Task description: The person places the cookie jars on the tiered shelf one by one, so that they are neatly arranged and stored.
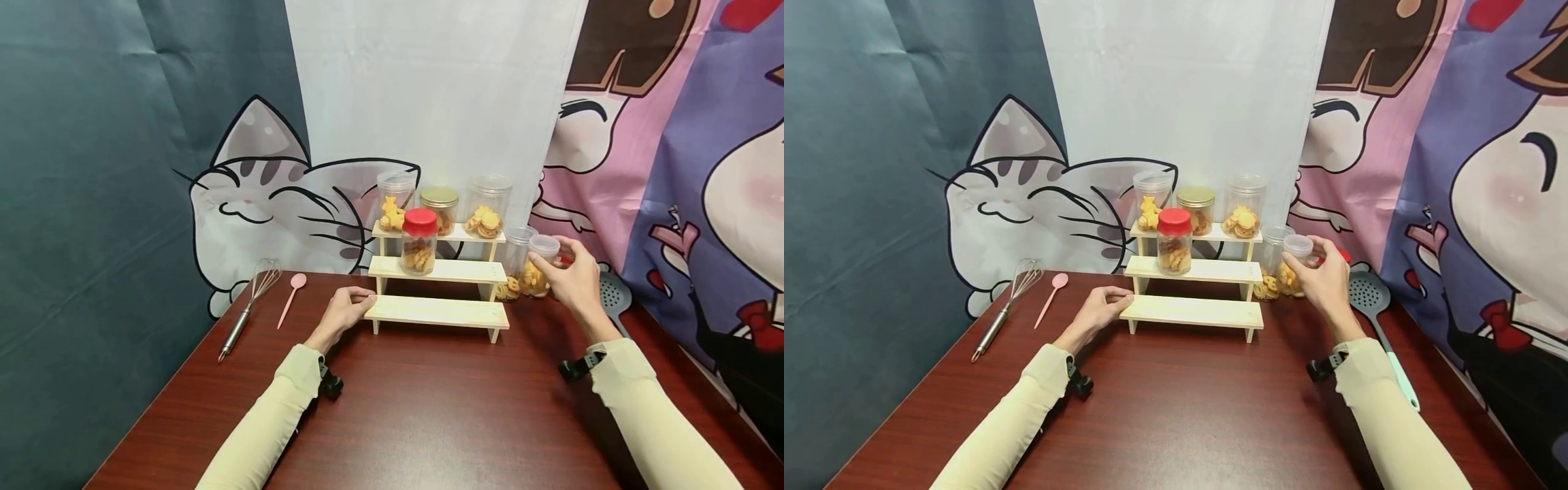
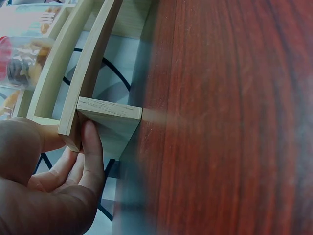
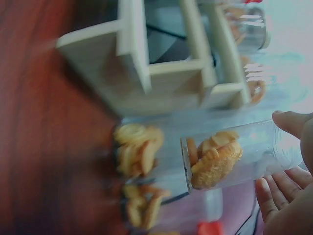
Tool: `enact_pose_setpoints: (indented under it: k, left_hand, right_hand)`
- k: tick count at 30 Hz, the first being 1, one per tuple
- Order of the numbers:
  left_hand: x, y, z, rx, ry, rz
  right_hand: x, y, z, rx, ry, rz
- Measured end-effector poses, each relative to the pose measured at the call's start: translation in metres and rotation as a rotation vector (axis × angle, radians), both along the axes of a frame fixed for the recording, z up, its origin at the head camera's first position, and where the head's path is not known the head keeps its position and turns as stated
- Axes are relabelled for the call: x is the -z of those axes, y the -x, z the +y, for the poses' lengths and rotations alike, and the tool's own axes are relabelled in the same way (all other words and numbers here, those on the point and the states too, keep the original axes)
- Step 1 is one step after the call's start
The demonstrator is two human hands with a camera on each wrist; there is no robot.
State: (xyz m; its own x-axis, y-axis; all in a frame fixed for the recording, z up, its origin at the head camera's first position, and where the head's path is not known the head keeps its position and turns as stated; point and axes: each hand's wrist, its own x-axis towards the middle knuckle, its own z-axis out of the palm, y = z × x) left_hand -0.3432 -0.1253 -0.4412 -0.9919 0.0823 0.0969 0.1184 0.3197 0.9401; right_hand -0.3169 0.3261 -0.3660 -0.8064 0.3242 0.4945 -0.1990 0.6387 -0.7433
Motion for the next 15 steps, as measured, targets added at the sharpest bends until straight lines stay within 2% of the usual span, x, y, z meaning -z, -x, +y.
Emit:
enact_pose_setpoints:
  k: [8,15]
  left_hand:
    - [0.0,-0.001,0.0,-0.002,-0.02,-0.011]
    - [0.0,-0.001,0.001,-0.004,0.006,0.004]
  right_hand:
    - [-0.033,0.01,-0.039,-0.084,0.064,0.123]
    - [-0.04,0.015,-0.073,-0.19,0.11,0.124]
